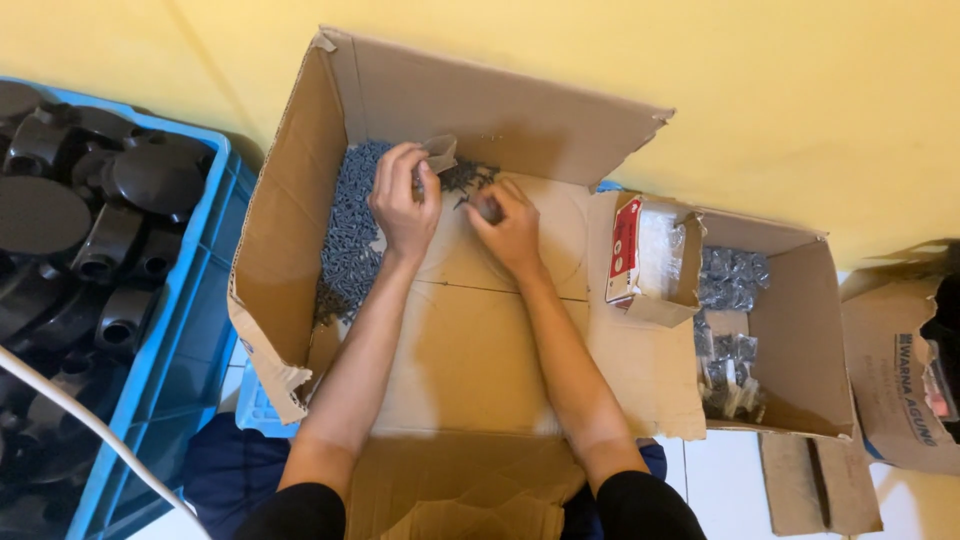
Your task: The person picks up a small plastic bag and fills it with small blue and silver hardware components by hand from a cardboard box.
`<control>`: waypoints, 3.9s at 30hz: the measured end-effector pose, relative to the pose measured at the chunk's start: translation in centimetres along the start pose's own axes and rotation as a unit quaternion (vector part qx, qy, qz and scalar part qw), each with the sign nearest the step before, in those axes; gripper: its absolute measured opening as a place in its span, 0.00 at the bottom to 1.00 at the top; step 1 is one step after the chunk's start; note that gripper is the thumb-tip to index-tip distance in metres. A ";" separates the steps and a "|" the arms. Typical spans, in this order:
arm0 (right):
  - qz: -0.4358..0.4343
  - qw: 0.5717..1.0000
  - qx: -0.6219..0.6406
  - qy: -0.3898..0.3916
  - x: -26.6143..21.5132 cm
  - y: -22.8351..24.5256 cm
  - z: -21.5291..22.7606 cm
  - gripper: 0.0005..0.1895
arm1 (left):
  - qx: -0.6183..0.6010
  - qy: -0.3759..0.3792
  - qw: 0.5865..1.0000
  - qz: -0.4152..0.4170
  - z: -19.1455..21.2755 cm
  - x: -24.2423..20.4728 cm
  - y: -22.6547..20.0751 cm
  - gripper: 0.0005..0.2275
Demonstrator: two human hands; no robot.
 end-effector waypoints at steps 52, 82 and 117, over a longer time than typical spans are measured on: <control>0.077 0.973 -0.042 -0.213 -0.5 1.9 3.3 0.06 | -0.014 0.190 0.979 -0.076 -4.7 -4.7 -1.1 0.04; 0.141 0.984 -0.104 -0.013 -1.3 3.3 1.6 0.11 | 0.112 0.239 0.955 -0.138 -5.3 -6.6 -1.3 0.18; -0.634 0.750 0.141 0.124 -25.0 20.6 18.5 0.44 | 0.101 0.343 0.933 -0.035 -6.1 -7.2 0.5 0.25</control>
Point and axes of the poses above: each hand's wrist, its own x-axis towards the middle knuckle, its own z-axis out of the back of the hand, y = z × x, the point moved 6 cm from there along x, towards the middle knuckle, and after that the axes turned 6 degrees about z, right-handed, at the moved point
